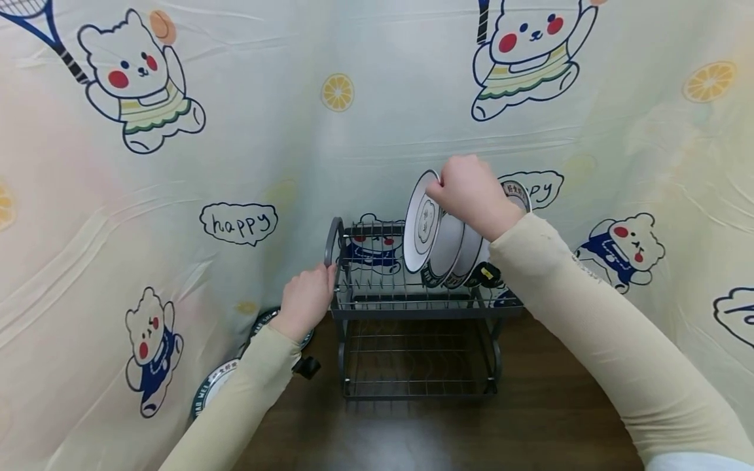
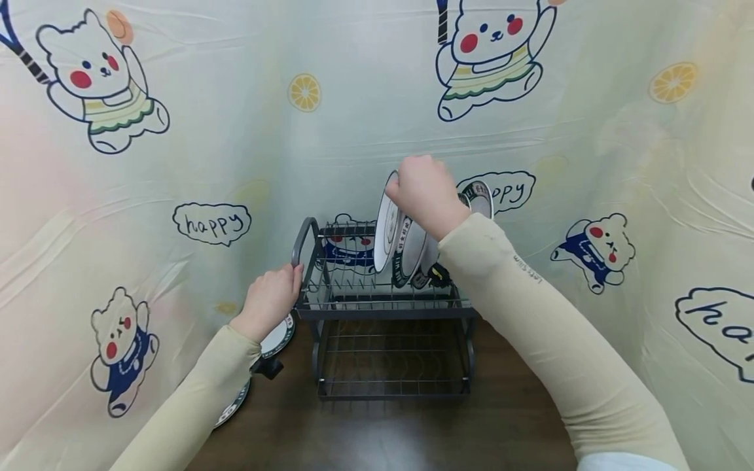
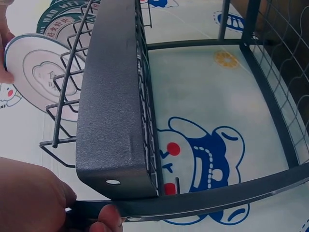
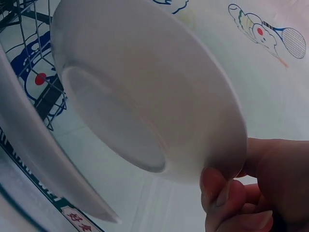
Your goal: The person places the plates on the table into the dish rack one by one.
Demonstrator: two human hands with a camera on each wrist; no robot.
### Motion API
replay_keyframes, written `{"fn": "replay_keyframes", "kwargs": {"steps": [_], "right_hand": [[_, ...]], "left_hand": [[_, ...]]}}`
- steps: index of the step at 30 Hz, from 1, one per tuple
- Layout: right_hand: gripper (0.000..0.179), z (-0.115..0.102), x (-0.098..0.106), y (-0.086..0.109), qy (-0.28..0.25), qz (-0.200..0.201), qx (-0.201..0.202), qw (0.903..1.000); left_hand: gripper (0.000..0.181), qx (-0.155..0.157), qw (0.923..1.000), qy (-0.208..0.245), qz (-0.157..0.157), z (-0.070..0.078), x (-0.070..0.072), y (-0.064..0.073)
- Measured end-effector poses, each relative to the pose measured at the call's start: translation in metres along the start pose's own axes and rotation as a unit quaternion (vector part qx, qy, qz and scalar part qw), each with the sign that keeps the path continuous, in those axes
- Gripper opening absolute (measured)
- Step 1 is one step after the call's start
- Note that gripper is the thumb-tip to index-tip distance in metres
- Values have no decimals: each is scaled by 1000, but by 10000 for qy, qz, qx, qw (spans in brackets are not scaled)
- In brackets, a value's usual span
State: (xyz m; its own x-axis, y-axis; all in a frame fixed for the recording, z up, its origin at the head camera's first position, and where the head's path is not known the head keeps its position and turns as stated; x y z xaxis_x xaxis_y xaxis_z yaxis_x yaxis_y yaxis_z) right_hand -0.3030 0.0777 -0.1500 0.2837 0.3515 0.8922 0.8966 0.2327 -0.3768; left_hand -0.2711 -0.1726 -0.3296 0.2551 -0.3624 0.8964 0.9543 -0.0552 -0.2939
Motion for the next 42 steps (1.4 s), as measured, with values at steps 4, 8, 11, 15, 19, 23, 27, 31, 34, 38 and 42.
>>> {"fn": "replay_keyframes", "kwargs": {"steps": [4, 8, 11, 15, 19, 23, 27, 31, 34, 38, 42], "right_hand": [[42, -5, -8, -4, 55, -103, -46, 9999], [41, -5, -16, -6, 144, -225, -224, 9994], [41, -6, -22, -7, 199, -370, -275, 9987], [41, -4, -30, -6, 235, -597, -346, 9973], [42, -2, -38, -4, 274, -712, -392, 9963], [44, -3, -42, -4, 323, -694, -323, 9965], [43, -4, -44, -4, 388, -637, -321, 9967], [41, -3, -46, -3, 438, -617, -309, 9967], [39, -3, -47, -3, 437, -670, -308, 9963], [37, -1, -48, -3, 472, -735, -359, 9955], [25, 1, -45, -2, 626, -649, -380, 9952]], "left_hand": [[40, 87, 10000, -4, -42, -2, 1, 0], [40, 5, 10000, -33, 9, 0, 3, -1], [40, -26, 10000, -48, 61, 1, 4, -1], [41, -28, 10000, -28, 34, 2, 3, 0], [40, -20, 10000, -5, -3, 2, 1, 1], [39, -20, 10000, 11, 35, 2, 2, 2], [40, -37, 10000, 18, 59, 2, 1, 2], [40, -42, 10000, 1, 67, 2, 0, 3], [41, -31, 10000, -30, 67, 2, 0, 4], [42, -20, 9999, -81, 75, 3, -1, 4], [42, -64, 9998, -134, 144, 3, 0, 3]]}}
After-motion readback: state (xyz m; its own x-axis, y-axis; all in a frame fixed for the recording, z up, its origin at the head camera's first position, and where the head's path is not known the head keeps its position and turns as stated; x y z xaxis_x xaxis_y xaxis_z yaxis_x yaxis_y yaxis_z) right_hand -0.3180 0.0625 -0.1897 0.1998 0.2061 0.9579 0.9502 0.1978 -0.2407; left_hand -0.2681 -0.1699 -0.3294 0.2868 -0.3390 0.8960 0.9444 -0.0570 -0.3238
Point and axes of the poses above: each hand's wrist, its own y-axis away from the middle knuckle, its own x-axis out of the back of the hand, z = x × y, the point moved 9 cm from there along -y, towards the middle knuckle, and after that the axes turned 4 degrees about z, right-handed, at the moved point
